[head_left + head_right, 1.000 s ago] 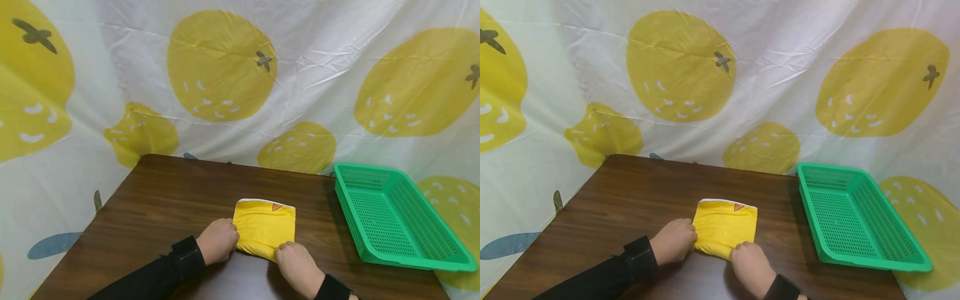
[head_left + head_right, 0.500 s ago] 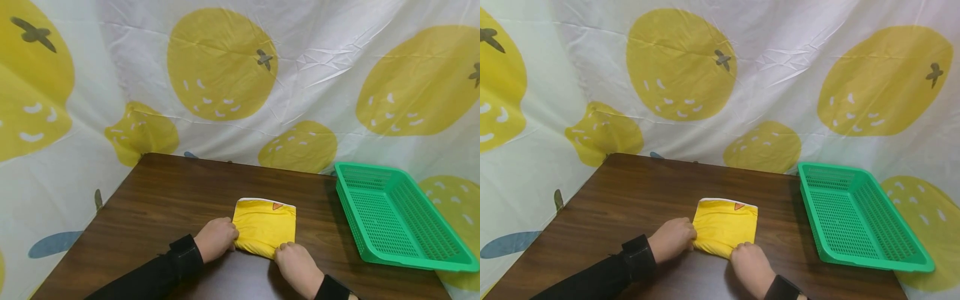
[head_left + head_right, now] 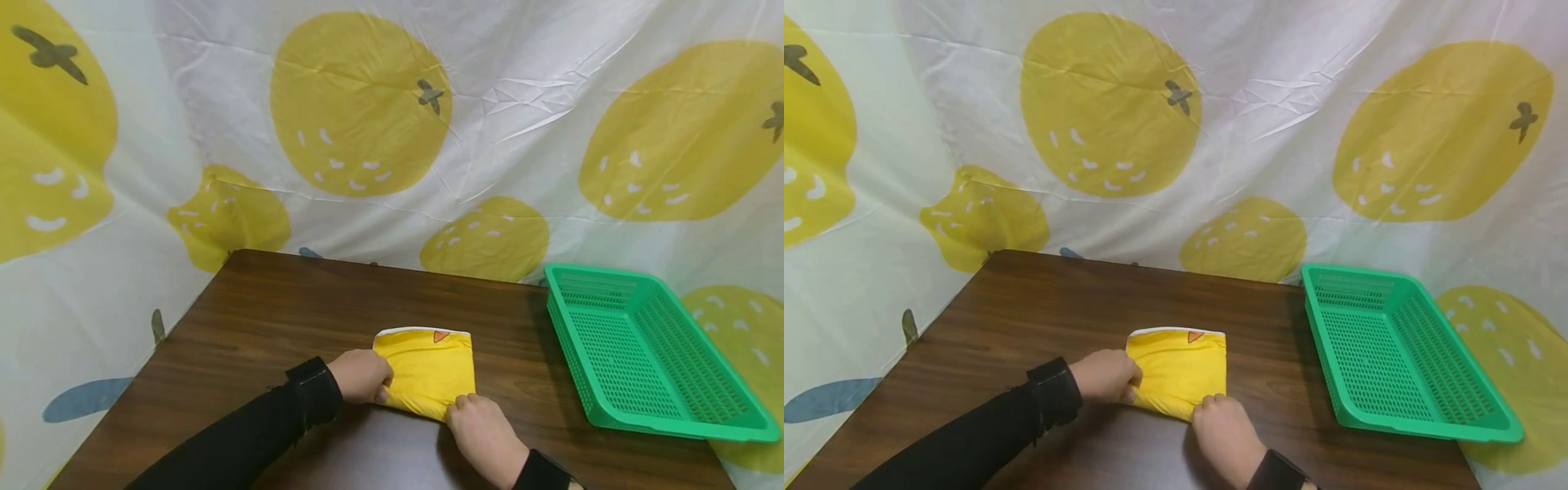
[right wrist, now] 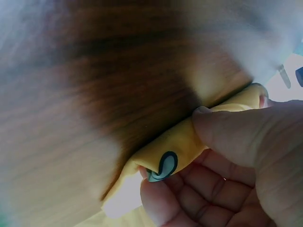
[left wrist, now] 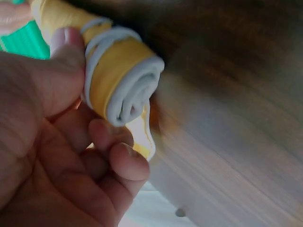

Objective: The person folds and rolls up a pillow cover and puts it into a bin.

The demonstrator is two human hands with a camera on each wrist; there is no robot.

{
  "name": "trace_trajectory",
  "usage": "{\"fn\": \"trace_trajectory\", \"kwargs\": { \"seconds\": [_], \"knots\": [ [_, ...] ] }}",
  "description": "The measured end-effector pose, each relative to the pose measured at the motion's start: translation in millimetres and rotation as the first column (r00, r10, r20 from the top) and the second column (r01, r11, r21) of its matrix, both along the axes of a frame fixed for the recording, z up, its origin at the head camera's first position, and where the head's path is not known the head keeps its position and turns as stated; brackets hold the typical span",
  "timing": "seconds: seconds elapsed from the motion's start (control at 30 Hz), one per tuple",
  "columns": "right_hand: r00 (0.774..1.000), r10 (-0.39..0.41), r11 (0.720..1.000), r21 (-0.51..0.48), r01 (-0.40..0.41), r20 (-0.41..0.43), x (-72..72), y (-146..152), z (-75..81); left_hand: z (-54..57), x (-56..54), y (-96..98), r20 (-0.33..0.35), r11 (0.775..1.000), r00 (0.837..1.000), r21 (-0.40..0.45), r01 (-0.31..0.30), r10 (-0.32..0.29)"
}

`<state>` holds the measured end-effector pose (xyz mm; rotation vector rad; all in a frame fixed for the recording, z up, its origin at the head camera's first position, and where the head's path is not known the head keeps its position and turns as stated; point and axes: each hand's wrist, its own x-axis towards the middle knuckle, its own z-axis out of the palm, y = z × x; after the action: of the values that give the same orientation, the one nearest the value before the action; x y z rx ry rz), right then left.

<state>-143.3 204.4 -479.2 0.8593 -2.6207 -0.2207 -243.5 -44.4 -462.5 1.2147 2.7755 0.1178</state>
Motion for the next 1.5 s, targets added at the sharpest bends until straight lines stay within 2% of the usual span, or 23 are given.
{"fn": "trace_trajectory", "kwargs": {
  "seconds": [0.1,0.27,0.47,0.57,0.6,0.67,0.73,0.8,0.83,0.87,0.9,0.97,1.03,1.1,1.13,1.17,1.2,1.27,1.33,1.37,1.4,1.47,1.5],
  "knots": [
    [1.0,0.013,0.999,-0.029,-0.013,-0.004,-1.7,2.0,0.2,3.5,-4.3,-0.5,0.09,0.999,0.995,0.006,-0.041,0.041],
    [0.999,0.026,0.997,-0.08,-0.022,0.047,-6.0,6.7,3.3,6.9,-4.4,-2.7,0.14,0.995,0.986,0.023,-0.094,0.09],
    [0.986,0.013,0.997,-0.077,0.0,0.166,-10.0,9.8,12.2,6.8,-3.7,-5.4,0.161,0.992,0.982,0.054,-0.113,0.103],
    [0.956,-0.011,0.995,-0.094,0.04,0.294,-17.0,12.8,19.5,6.1,-4.2,-5.5,0.159,0.992,0.983,0.079,-0.102,0.089],
    [0.935,-0.021,0.992,-0.106,0.063,0.355,-21.0,14.4,22.4,6.4,-4.3,-5.5,0.162,0.991,0.983,0.086,-0.103,0.088],
    [0.858,-0.043,0.98,-0.144,0.135,0.511,-32.0,17.8,27.6,7.0,-4.6,-5.4,0.17,0.989,0.981,0.095,-0.109,0.092],
    [0.74,-0.078,0.956,-0.162,0.246,0.668,-44.2,21.1,32.3,7.3,-4.3,-5.5,0.182,0.988,0.978,0.094,-0.123,0.104],
    [0.622,-0.125,0.931,-0.126,0.344,0.773,-55.0,23.7,35.0,8.2,-3.4,-5.7,0.205,0.985,0.972,0.099,-0.139,0.117],
    [0.571,-0.153,0.919,-0.097,0.383,0.806,-59.2,24.4,35.8,8.5,-2.8,-5.8,0.214,0.984,0.969,0.102,-0.145,0.12],
    [0.539,-0.179,0.912,-0.066,0.404,0.823,-62.3,25.0,36.5,8.5,-2.1,-5.9,0.219,0.983,0.968,0.109,-0.15,0.124],
    [0.52,-0.201,0.91,-0.038,0.413,0.83,-64.7,25.1,36.9,8.1,-1.3,-6.0,0.221,0.981,0.967,0.118,-0.157,0.128],
    [0.524,-0.231,0.918,0.005,0.396,0.82,-67.3,24.4,37.9,7.7,0.3,-5.9,0.207,0.976,0.969,0.136,-0.168,0.138],
    [0.544,-0.248,0.922,0.024,0.386,0.802,-67.8,23.0,39.2,6.0,2.2,-5.5,0.14,0.977,0.981,0.149,-0.153,0.132],
    [0.565,-0.262,0.926,0.039,0.375,0.782,-68.0,21.7,40.2,3.8,5.2,-4.9,0.031,0.982,0.993,0.152,-0.113,0.11],
    [0.568,-0.273,0.925,0.048,0.378,0.777,-68.1,21.2,40.5,2.5,7.0,-4.6,-0.047,0.986,0.995,0.15,-0.078,0.086],
    [0.567,-0.284,0.922,0.057,0.384,0.773,-68.0,20.9,40.7,0.9,9.2,-3.9,-0.136,0.989,0.989,0.141,-0.038,0.057],
    [0.565,-0.294,0.918,0.063,0.391,0.771,-68.0,20.7,40.6,-0.5,12.3,-3.2,-0.235,0.992,0.972,0.123,0.005,0.025],
    [0.559,-0.307,0.913,0.073,0.401,0.771,-68.4,20.9,39.8,-2.5,19.2,-1.7,-0.407,0.995,0.913,0.074,0.068,-0.032],
    [0.55,-0.317,0.906,0.076,0.416,0.773,-67.4,20.0,39.9,-4.0,26.3,0.1,-0.522,0.995,0.85,0.023,0.097,-0.071],
    [0.548,-0.317,0.904,0.071,0.422,0.774,-66.8,19.9,39.5,-4.3,29.4,0.9,-0.553,0.995,0.829,-0.004,0.101,-0.087],
    [0.544,-0.316,0.902,0.069,0.426,0.777,-66.5,19.9,39.1,-4.4,32.2,1.2,-0.572,0.994,0.814,-0.023,0.106,-0.1],
    [0.54,-0.309,0.902,0.06,0.429,0.783,-67.9,20.7,35.6,-4.6,35.6,1.4,-0.575,0.993,0.81,-0.048,0.111,-0.118],
    [0.55,-0.296,0.911,0.057,0.409,0.781,-70.4,23.7,30.3,-4.7,36.7,1.4,-0.574,0.992,0.81,-0.053,0.115,-0.125]
  ]
}}
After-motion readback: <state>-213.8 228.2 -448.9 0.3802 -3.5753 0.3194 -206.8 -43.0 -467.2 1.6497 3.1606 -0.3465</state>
